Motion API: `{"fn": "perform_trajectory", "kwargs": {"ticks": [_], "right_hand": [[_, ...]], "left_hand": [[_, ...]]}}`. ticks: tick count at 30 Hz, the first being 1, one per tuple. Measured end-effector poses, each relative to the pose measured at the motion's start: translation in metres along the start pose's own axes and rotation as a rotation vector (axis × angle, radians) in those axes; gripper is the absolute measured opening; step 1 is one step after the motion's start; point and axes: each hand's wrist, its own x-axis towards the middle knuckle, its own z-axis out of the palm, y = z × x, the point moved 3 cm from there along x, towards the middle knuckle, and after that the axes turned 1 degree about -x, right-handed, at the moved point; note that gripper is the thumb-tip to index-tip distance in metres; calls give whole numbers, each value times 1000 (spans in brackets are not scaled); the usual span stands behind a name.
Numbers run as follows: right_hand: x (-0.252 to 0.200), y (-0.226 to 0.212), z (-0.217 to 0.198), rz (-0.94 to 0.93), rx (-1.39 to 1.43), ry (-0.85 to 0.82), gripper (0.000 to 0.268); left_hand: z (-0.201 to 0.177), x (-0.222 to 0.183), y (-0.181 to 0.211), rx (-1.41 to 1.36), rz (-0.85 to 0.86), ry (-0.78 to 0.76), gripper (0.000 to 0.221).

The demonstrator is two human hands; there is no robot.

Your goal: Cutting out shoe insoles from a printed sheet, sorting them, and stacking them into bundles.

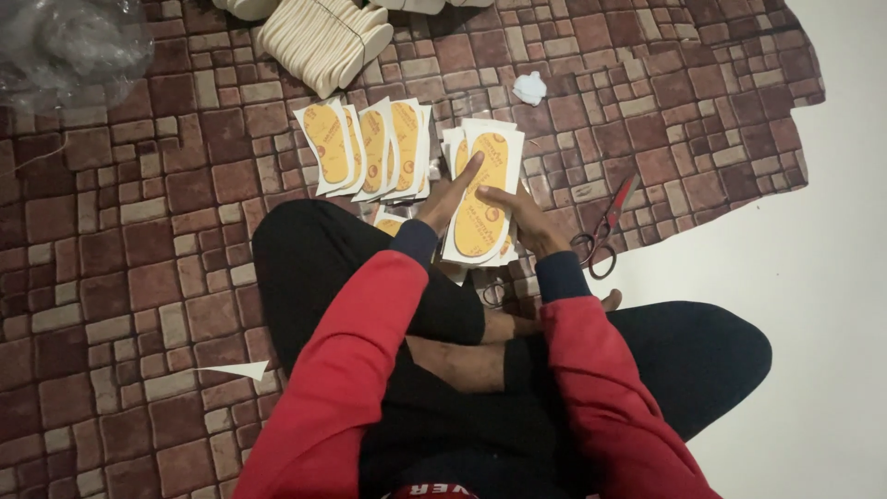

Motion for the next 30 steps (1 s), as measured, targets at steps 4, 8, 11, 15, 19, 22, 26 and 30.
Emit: {"fn": "perform_trajectory", "kwargs": {"ticks": [4, 8, 11, 15, 19, 22, 26, 30], "right_hand": [[1, 11, -17, 17, -18, 38, 80], [-8, 0, -13, 2, -82, 37, 85], [-18, -19, 2, -57, -161, 7, 88], [-44, -49, 29, -196, -317, -8, 83], [-54, -47, 29, -91, -297, 50, 88], [-91, -89, 69, -1, -470, 49, 98], [-108, -105, 85, 3, -499, 80, 92], [-106, -118, 82, -141, -359, 209, 74]], "left_hand": [[4, 2, -1, -47, 13, -57, 137], [9, 10, -9, -172, 110, -84, 144], [13, -30, 25, -263, 111, -102, 150], [16, -26, 17, -528, 124, -156, 120], [14, 10, -17, -666, 192, -189, 85], [14, 16, -21, -692, 190, -186, 73], [14, 23, -24, -650, 138, -162, 79], [20, 27, -24, -693, 122, -95, 79]]}}
